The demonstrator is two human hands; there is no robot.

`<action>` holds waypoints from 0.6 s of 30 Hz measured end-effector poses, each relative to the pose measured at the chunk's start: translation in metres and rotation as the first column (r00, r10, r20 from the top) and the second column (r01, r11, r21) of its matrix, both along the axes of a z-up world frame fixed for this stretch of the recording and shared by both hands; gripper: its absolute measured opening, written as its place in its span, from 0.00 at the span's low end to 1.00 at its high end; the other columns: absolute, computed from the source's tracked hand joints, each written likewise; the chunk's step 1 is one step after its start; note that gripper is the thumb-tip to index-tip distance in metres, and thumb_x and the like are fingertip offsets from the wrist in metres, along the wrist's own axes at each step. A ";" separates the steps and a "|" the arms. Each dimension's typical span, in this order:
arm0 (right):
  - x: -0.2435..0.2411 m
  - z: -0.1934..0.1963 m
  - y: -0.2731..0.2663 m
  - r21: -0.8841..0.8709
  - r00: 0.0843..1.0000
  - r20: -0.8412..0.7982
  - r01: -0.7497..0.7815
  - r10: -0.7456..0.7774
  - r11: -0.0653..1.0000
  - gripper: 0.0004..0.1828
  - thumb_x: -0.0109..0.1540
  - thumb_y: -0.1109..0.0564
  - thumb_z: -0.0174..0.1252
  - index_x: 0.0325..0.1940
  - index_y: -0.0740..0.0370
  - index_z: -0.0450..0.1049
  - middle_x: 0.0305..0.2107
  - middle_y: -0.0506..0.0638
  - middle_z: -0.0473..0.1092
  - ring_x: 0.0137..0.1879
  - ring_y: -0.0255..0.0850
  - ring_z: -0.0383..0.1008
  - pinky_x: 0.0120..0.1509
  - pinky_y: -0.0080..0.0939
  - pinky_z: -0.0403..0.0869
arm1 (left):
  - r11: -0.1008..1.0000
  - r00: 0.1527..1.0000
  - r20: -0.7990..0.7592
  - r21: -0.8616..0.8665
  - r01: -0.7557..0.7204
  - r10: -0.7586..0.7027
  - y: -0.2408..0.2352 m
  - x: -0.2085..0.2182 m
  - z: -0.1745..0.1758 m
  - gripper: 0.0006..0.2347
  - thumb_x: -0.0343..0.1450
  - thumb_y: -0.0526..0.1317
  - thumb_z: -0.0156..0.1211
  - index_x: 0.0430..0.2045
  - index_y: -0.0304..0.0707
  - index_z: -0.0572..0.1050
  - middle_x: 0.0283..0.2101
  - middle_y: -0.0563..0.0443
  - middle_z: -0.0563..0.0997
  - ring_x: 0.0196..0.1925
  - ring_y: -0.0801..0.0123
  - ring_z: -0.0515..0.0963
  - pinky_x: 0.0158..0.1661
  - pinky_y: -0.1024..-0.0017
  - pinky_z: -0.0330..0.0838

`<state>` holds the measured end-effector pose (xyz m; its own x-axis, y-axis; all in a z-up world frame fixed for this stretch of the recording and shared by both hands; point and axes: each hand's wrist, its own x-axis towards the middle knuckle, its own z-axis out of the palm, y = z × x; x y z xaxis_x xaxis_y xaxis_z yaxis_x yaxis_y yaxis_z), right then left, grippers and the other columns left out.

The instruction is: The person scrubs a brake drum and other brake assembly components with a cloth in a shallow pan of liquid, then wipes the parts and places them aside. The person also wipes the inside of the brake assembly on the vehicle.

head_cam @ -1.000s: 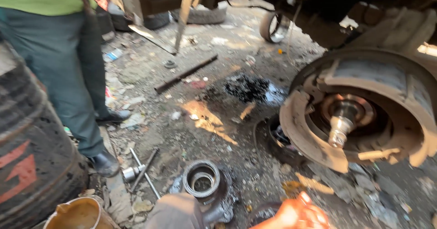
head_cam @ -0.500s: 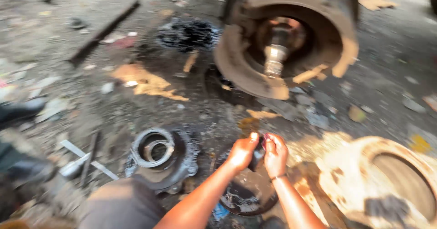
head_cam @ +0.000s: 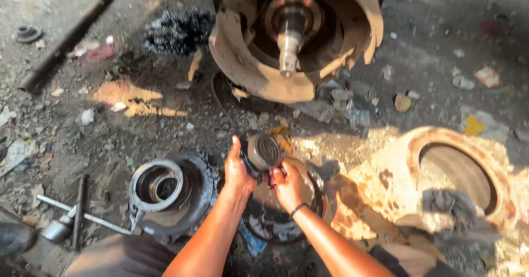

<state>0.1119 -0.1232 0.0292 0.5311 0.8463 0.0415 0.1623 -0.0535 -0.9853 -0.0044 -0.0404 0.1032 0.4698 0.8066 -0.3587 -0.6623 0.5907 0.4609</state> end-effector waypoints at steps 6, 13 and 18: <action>-0.029 0.026 -0.013 -0.169 0.997 0.076 0.023 -0.010 0.985 0.08 0.63 0.58 0.55 0.40 0.65 0.77 0.22 0.49 0.75 0.25 0.35 0.74 0.30 0.40 0.71 | 0.996 0.994 0.062 -0.021 -0.092 0.093 0.008 0.004 -0.015 0.25 0.73 0.58 0.50 0.52 0.32 0.74 0.51 0.39 0.82 0.52 0.49 0.83 0.55 0.49 0.76; -0.030 0.037 -0.015 -0.092 0.991 0.006 -0.129 0.130 0.987 0.09 0.64 0.59 0.56 0.42 0.68 0.78 0.25 0.51 0.76 0.29 0.33 0.72 0.33 0.38 0.71 | 0.997 0.995 -0.065 0.005 -0.075 0.075 0.008 0.015 -0.053 0.22 0.75 0.54 0.56 0.48 0.30 0.75 0.44 0.39 0.82 0.42 0.53 0.82 0.45 0.55 0.77; 0.003 0.057 0.004 0.121 0.945 -0.221 -0.220 0.243 0.968 0.12 0.65 0.58 0.57 0.47 0.68 0.77 0.35 0.45 0.76 0.40 0.30 0.73 0.46 0.33 0.73 | 0.987 0.986 -0.115 0.098 0.129 -0.118 0.001 0.023 -0.063 0.25 0.80 0.58 0.56 0.48 0.27 0.73 0.44 0.36 0.77 0.44 0.52 0.80 0.45 0.53 0.75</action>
